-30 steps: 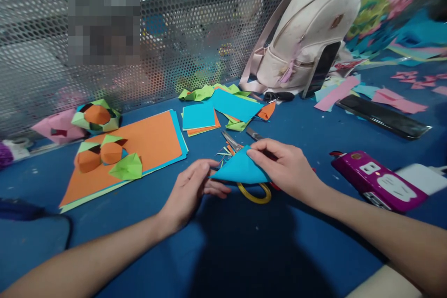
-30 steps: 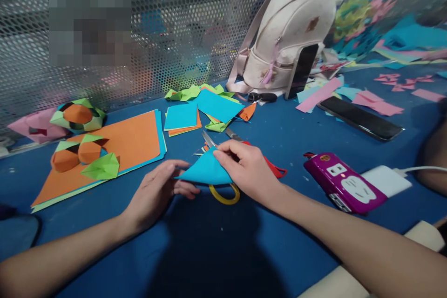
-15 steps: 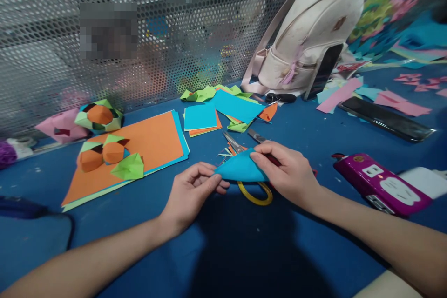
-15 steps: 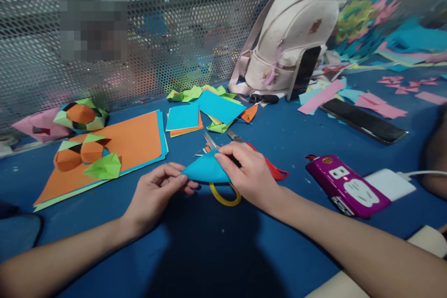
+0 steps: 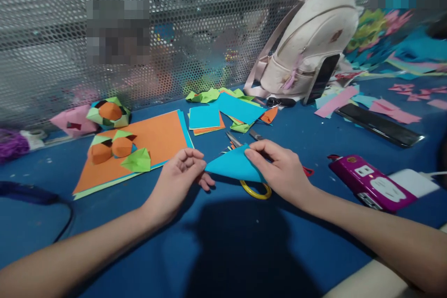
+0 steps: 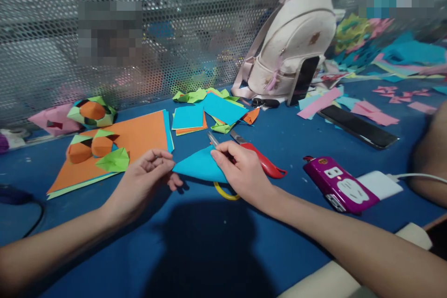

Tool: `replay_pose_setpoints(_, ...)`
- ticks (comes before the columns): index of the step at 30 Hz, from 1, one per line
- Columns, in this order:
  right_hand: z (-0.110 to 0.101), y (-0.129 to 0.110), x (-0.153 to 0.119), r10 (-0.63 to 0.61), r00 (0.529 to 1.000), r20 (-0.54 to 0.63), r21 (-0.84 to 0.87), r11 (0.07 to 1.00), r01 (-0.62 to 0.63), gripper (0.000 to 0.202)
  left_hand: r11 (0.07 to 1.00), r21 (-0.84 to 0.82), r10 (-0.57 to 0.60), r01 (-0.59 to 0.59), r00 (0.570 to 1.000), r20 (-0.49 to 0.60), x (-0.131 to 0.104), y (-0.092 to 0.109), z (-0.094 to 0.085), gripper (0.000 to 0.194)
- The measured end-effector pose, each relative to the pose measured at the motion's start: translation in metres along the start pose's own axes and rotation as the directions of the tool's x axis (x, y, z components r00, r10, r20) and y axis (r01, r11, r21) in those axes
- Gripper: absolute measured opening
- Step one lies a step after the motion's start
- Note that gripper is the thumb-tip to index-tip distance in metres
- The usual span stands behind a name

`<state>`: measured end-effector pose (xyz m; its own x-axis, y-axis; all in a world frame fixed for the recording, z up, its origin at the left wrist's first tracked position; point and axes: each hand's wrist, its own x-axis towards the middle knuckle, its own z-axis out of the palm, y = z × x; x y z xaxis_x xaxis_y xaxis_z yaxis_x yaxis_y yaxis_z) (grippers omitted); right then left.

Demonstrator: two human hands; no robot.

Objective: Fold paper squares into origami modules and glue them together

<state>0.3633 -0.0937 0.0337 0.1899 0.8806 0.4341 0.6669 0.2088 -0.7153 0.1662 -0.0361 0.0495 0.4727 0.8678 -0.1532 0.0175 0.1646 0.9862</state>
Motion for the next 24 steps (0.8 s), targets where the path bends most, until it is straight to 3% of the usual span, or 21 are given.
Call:
replay_pose_setpoints(6,0.009,-0.018,-0.001,-0.050,0.994,0.093,0.083,0.996,0.042,0.015,0.998,0.059,-0.029,0.033,0.997,-0.065,-0.022,0.000,-0.020,0.031)
replay_pose_setpoints(11,0.020,-0.027,-0.008,-0.071,0.982,0.178,0.150,0.988,0.044,0.015,0.977,0.201,-0.072,0.071,0.997,-0.006,-0.039,-0.004,-0.021,0.036)
replay_pose_setpoints(15,0.027,-0.031,-0.020,-0.035,0.971,0.236,0.184,0.983,-0.009,0.015,0.976,0.179,-0.107,0.121,0.990,-0.089,-0.054,-0.012,-0.021,0.023)
replay_pose_setpoints(24,0.041,-0.042,-0.043,0.103,0.897,0.429,0.246,0.943,-0.226,0.021,0.938,0.247,-0.212,0.243,0.966,-0.145,-0.091,-0.029,-0.031,0.026)
